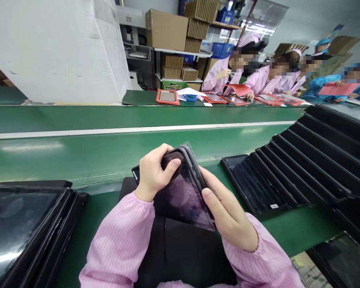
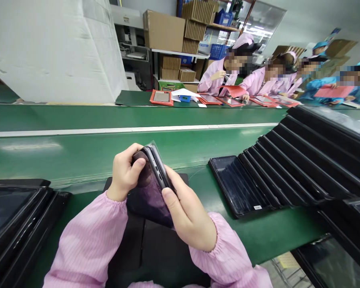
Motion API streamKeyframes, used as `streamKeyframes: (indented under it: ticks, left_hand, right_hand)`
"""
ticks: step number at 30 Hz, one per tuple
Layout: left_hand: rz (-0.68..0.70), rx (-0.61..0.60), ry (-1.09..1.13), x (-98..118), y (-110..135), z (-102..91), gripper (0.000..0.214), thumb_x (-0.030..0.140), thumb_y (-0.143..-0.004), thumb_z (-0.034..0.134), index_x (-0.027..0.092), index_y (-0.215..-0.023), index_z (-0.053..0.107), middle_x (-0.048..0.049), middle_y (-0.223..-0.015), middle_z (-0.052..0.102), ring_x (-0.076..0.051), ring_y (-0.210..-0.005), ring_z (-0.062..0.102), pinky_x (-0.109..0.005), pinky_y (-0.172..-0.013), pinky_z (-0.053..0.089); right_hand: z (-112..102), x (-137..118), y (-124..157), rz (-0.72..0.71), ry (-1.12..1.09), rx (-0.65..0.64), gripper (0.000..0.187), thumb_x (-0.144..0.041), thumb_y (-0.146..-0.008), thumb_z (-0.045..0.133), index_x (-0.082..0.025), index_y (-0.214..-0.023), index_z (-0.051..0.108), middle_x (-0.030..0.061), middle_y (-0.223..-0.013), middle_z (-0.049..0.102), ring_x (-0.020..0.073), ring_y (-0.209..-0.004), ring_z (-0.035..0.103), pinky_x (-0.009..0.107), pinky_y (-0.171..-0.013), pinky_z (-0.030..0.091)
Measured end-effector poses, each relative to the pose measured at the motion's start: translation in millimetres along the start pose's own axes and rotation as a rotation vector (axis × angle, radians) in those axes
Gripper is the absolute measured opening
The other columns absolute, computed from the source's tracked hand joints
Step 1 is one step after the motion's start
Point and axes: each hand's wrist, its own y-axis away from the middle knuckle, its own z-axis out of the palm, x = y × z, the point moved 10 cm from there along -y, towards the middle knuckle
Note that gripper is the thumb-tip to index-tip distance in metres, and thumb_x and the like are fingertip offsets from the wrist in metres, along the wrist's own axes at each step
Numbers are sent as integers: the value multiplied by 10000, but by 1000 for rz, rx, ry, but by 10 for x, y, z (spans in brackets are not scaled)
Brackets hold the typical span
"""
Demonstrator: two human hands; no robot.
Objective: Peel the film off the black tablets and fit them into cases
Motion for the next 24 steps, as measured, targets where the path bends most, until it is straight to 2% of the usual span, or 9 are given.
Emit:
streamKeyframes:
  ticks: [3, 7, 12, 17, 24]
  left_hand:
    - [-11, 4, 1, -29, -14, 4, 487, 656, -915, 418, 203, -790, 547, 18, -657, 549, -153, -594, 495, -294, -574, 321]
    - [-24, -14, -9, -50, -34, 37, 464, 637, -916, 425, 206, -793, 545, 19, -655, 541, -156, -600, 494, -295, -580, 318]
    - [-37, -18, -28, -44, -38, 41, 462, 642, -907, 422, 212, -791, 544, 10, -669, 574, -165, -606, 516, -299, -583, 329]
    - [-29, -5, -55, -10, -21, 21, 468, 645, -903, 427, 209, -787, 548, 6, -671, 591, -163, -609, 532, -297, -570, 324]
    - [-22, -2, -65, 1, -24, 22, 494, 665, -904, 411, 206, -783, 550, 5, -673, 596, -161, -614, 541, -295, -569, 324]
  right_hand:
    - [1, 51, -19, 52, -148, -73, 515, -178, -1029, 418, -367, -1508, 408, -68, -1589, 398, 173, -1483, 334, 328, -1243, 281]
    - [16, 88, -28, 75, -249, -158, 694, -62, -898, 478, -338, -1527, 384, -49, -1601, 377, 229, -1484, 332, 391, -1235, 307]
    - [-2, 62, -42, 24, -91, -108, 679, -59, -902, 441, -271, -1542, 362, 11, -1592, 397, 256, -1480, 340, 450, -1229, 318]
    - [-32, 29, -35, 11, 53, -14, 685, -52, -896, 416, -262, -1546, 355, 17, -1581, 413, 256, -1480, 342, 466, -1231, 314]
    - [0, -50, -18, -34, 106, -51, 759, -20, -860, 395, -283, -1566, 300, -17, -1611, 358, 246, -1486, 328, 436, -1236, 312]
